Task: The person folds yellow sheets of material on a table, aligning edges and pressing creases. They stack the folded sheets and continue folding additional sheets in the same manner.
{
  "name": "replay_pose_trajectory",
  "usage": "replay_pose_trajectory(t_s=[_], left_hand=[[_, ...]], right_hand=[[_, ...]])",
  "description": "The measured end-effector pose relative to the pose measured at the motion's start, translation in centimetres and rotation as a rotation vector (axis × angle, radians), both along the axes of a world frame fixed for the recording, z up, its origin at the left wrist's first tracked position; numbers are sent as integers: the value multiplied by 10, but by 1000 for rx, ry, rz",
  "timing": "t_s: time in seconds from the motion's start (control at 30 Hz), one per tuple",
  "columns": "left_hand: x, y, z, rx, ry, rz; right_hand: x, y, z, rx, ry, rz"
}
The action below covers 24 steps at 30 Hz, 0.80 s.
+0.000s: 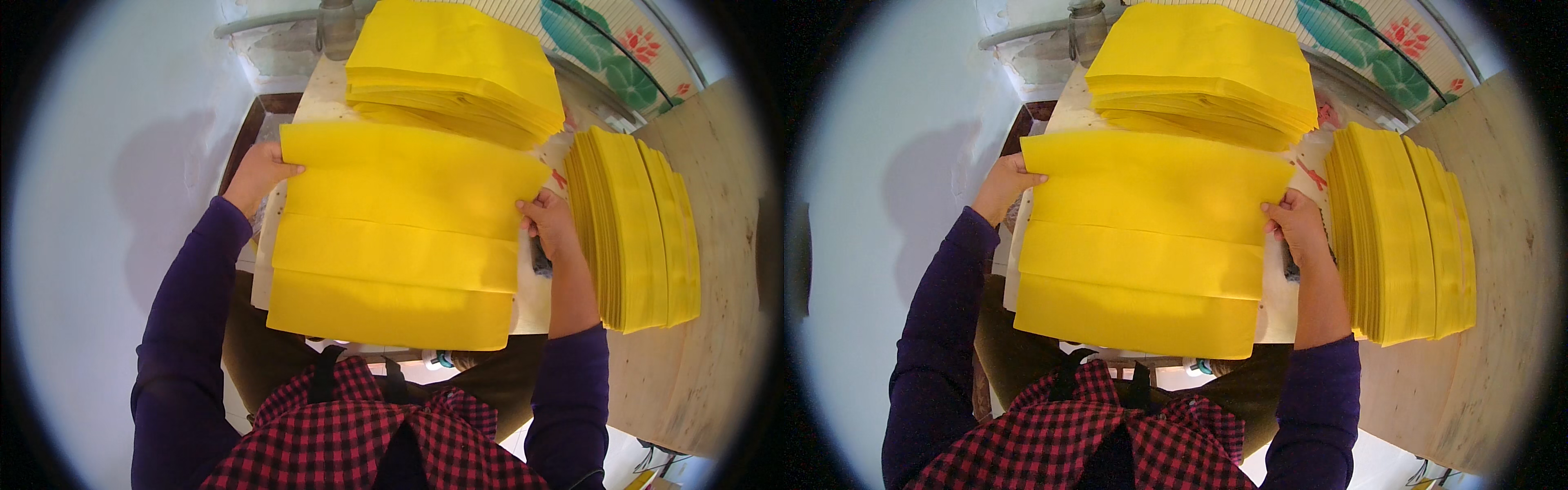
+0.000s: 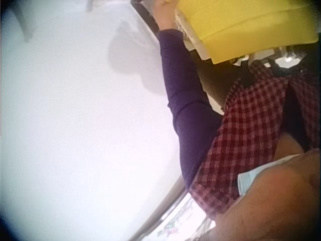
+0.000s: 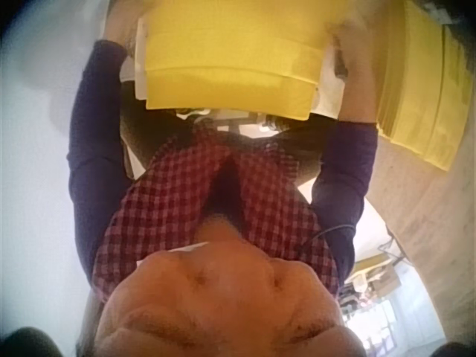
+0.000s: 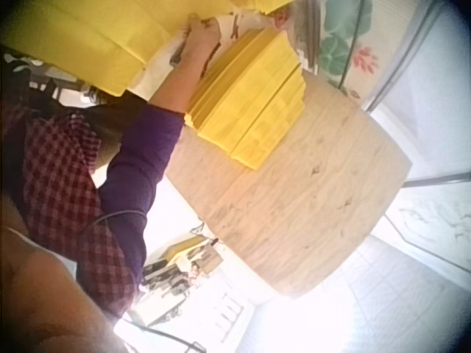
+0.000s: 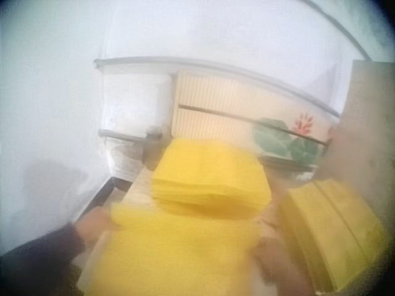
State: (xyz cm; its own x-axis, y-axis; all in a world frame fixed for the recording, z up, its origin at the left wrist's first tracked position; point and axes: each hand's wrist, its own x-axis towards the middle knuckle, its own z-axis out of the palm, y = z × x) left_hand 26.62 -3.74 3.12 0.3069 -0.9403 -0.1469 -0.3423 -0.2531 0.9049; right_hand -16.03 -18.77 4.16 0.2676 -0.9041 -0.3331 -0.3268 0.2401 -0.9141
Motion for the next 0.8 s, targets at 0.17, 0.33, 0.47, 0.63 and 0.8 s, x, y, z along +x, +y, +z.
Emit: replay_pose_trajectory(t_s=[0.17,0.33,0.47,0.63,0.8], left_hand=[[-2,18,-7,-64,-92,40],[-8,42,-30,-329,149,-30],[-12,50,-48,-440,122,-62],[-10,55,-62,-521,-20,-88],[-9,51,-74,-587,-25,-35]], right_hand=[[-7,18,-11,-123,-182,0],[-20,34,-39,-162,-373,11],[-26,41,-51,-258,-382,54],[-26,42,-55,-280,-358,76],[-27,43,-58,-340,-297,91]])
